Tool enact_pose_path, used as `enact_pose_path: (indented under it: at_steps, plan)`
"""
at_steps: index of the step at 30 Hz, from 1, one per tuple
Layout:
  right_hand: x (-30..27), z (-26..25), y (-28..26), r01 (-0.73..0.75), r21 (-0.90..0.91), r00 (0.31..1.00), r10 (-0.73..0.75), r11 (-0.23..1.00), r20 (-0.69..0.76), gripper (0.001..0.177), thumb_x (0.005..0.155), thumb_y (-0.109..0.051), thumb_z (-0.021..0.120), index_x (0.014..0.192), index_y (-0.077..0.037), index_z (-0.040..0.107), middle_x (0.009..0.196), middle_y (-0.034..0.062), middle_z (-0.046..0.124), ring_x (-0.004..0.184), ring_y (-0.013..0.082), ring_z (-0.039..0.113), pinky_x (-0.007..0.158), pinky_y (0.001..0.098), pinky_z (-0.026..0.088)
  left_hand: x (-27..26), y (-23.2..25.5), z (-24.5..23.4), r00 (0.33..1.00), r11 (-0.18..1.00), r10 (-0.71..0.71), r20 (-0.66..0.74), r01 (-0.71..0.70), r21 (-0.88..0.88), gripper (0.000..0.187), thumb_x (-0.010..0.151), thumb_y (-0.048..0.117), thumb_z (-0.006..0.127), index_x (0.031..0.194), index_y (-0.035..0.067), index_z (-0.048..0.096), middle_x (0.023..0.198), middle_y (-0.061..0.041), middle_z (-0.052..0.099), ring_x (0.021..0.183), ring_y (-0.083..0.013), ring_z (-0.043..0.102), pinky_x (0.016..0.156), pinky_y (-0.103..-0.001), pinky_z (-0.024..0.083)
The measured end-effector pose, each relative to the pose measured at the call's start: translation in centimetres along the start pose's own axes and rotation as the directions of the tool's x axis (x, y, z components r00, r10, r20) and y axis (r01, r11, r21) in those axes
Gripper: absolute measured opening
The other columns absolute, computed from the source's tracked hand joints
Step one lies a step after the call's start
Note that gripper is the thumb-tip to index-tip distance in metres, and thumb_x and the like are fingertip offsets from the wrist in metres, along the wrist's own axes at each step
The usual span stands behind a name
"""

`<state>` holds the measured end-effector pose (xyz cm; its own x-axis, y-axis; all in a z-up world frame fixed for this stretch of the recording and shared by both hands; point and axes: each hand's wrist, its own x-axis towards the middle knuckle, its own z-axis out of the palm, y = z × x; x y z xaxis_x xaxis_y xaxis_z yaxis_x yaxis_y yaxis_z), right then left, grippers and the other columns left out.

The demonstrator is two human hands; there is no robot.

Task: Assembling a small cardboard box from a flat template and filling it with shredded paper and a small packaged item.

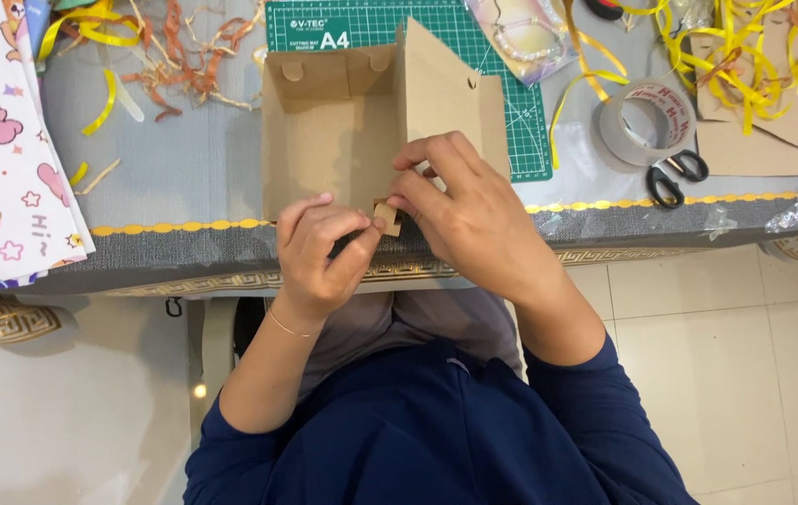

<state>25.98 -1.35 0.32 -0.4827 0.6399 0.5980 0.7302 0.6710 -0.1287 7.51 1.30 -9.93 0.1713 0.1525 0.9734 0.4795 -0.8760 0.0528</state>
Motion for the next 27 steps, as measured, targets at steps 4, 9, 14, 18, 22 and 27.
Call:
enact_pose_path:
  at_steps: [4,9,14,18,22,27]
  plan:
    - [-0.3,0.4,0.1,-0.023,0.013,1.0,0.023,1.0,-0.002,0.011,0.094,0.0,0.076,0.086,-0.002,0.068,0.101,0.0104,0.06,0.096,0.0284,0.065,0.085,0.0341,0.058,-0.2,0.1,0.2,1.0,0.999,-0.001,0.015,0.0,0.044,0.016,0.088,0.003,0.084,0.081,0.012,0.073,0.091,-0.002,0.065,0.075,-0.0161,0.066,0.083,-0.041,0.058]
    - [-0.4,0.7,0.0,-0.038,-0.01,0.999,0.038,0.999,-0.011,0.012,0.092,0.001,0.078,0.085,-0.001,0.068,0.1,0.0109,0.061,0.095,0.028,0.065,0.085,0.035,0.059,0.7,0.6,0.3,0.999,0.996,-0.009,0.041,0.005,0.094,0.014,0.09,0.004,0.082,0.082,0.011,0.073,0.093,-0.003,0.064,0.076,-0.0174,0.065,0.084,-0.041,0.058]
    - [-0.7,0.6,-0.1,-0.024,-0.029,1.0,0.024,0.999,-0.013,0.012,0.092,0.002,0.077,0.084,-0.002,0.069,0.105,0.0123,0.063,0.1,0.0276,0.065,0.086,0.0338,0.06,2.7,1.1,-0.2,0.992,0.988,-0.027,0.12,0.008,0.156,0.012,0.095,0.004,0.075,0.086,0.009,0.069,0.112,-0.01,0.068,0.095,-0.0223,0.071,0.086,-0.036,0.058]
    - [-1.1,0.5,0.1,-0.015,0.031,1.0,0.016,0.999,-0.026,0.012,0.095,0.002,0.076,0.086,0.0,0.069,0.108,0.0129,0.062,0.106,0.0302,0.066,0.088,0.0336,0.06,2.2,1.3,0.2,0.986,0.989,-0.081,0.148,0.061,0.138,0.016,0.097,0.005,0.074,0.083,0.009,0.066,0.113,-0.01,0.067,0.095,-0.0212,0.07,0.086,-0.036,0.058]
    - [-1.5,-1.0,-0.2,-0.078,0.146,0.994,0.065,0.986,0.092,0.012,0.101,-0.007,0.073,0.103,0.002,0.065,0.128,0.0192,0.056,0.117,0.0383,0.061,0.097,0.0446,0.057,1.7,1.4,-0.5,0.966,0.993,-0.114,0.231,0.101,0.067,0.016,0.1,0.002,0.072,0.085,0.006,0.068,0.121,-0.013,0.063,0.095,-0.0216,0.07,0.09,-0.036,0.056]
    - [-2.1,-1.1,-0.5,-0.127,0.175,0.982,0.098,0.976,0.163,0.015,0.106,-0.003,0.067,0.119,0.004,0.062,0.139,0.0222,0.053,0.119,0.0398,0.06,0.099,0.049,0.055,2.2,1.8,-1.0,0.938,0.99,-0.143,0.315,0.135,0.045,0.015,0.103,-0.002,0.07,0.089,0.001,0.069,0.126,-0.018,0.06,0.097,-0.0247,0.068,0.09,-0.035,0.06]
